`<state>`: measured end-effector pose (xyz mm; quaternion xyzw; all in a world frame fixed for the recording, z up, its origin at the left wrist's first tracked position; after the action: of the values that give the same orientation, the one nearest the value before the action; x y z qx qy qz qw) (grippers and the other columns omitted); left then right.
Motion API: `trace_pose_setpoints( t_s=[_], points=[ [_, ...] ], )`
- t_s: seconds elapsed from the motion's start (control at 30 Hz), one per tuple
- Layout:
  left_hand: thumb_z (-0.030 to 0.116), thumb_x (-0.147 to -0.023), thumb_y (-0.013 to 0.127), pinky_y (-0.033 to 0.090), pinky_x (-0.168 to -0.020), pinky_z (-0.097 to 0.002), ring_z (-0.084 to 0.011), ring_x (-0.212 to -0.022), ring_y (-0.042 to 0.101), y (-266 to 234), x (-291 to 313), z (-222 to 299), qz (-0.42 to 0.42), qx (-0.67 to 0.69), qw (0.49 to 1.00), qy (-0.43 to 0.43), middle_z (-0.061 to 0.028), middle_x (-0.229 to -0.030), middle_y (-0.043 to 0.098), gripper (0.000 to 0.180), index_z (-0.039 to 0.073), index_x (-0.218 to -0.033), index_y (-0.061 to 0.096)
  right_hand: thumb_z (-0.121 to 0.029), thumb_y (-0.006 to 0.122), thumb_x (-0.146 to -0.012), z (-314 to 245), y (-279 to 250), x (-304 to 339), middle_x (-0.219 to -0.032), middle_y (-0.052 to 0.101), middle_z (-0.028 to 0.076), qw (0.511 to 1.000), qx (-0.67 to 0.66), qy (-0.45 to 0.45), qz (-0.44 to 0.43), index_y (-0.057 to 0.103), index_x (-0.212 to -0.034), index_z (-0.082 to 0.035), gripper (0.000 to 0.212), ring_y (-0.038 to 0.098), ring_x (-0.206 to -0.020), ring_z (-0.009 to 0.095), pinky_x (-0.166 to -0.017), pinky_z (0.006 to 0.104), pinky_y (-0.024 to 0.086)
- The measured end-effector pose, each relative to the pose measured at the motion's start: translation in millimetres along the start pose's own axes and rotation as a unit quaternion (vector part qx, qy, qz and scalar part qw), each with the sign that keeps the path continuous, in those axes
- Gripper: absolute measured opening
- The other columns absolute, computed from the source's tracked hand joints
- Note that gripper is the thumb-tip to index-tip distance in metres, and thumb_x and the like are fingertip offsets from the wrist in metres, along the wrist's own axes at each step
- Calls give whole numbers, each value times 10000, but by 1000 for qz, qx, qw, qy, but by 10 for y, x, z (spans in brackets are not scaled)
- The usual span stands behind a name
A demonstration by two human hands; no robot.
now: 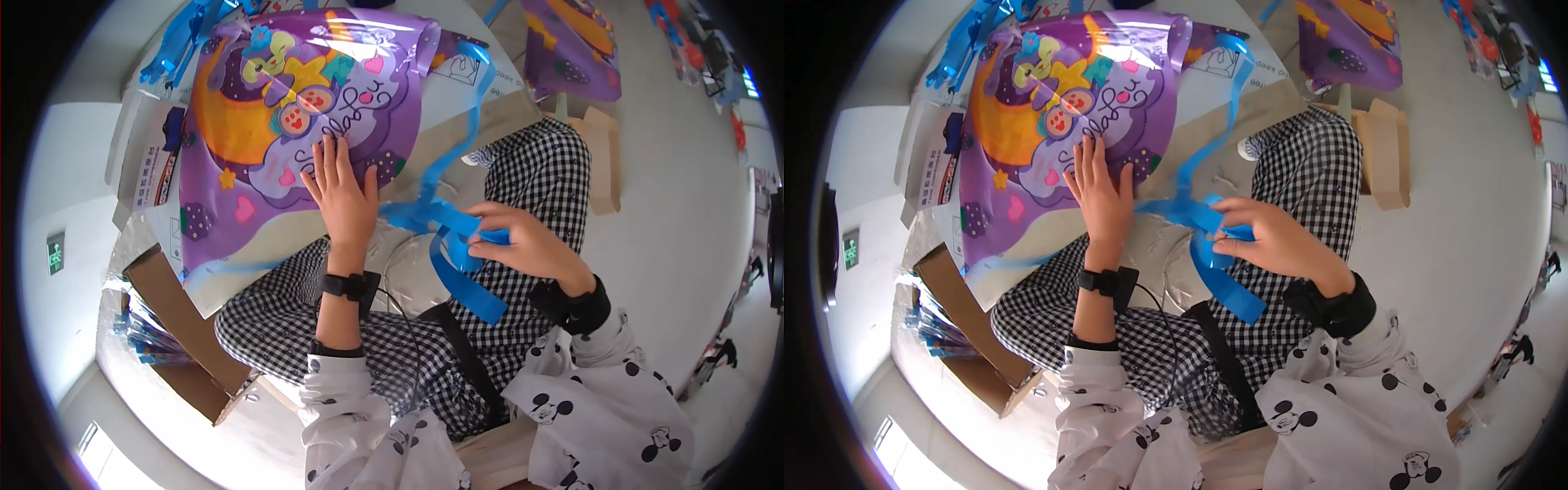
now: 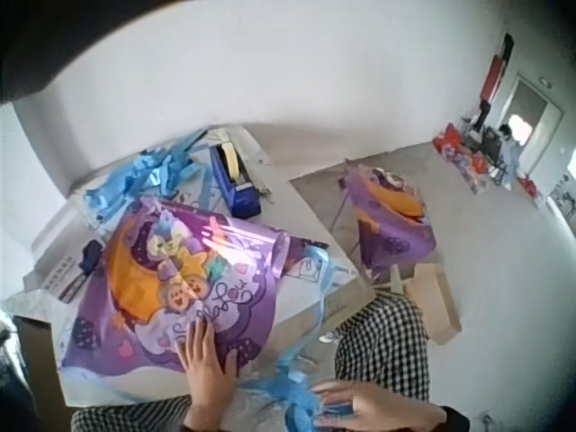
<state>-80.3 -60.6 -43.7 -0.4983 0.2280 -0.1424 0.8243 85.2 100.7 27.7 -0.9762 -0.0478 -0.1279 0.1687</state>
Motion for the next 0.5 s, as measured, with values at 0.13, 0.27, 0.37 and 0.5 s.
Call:
trace_pose_setpoints(
  t_s=[0.13,0.27,0.37,0.5],
  points=[
    [81,-886,595,162,-1163,-617,-375,-1466,271,-200,50,-50,17,148,989,-12,-168,-1535,386,597,47,-1452,411,-164,739,-888,-177,-193,16,-1129,624,74,987,-135,76,37,659,-919,-6,179,610,-856,156,-777,278,479],
    [-50,-794,578,181,-1191,-531,-373,-1425,359,-718,256,666,-99,481,871,26,-164,-1504,426,656,44,-1428,436,-146,742,-884,-141,-190,201,-1085,632,50,978,-186,91,-1,655,-932,-11,167,595,-873,134,-791,281,473],
    [-40,-772,639,197,-1194,-520,-336,-1371,435,-916,519,1116,-195,458,863,82,-151,-1441,492,617,48,-1367,502,-108,731,-880,-344,-105,285,-1123,655,60,987,-149,48,-48,657,-934,-15,130,616,-981,166,-862,298,473],
    [73,-765,726,225,-1188,-516,-300,-1224,558,-477,943,1029,-329,220,903,164,-124,-1258,626,499,84,-1250,609,-5,677,-874,-537,-228,419,-1213,666,111,989,-125,31,-69,627,-943,-6,85,627,-1077,207,-942,348,485]
  ],
)
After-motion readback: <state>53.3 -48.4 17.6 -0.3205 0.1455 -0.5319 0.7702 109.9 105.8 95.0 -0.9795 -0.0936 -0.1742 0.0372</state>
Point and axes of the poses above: each hand's wrist, its own x-axis away from the middle knuckle, its own y-axis out of the palm, z = x × y, the point moved 8 cm from there along -x, towards the middle knuckle
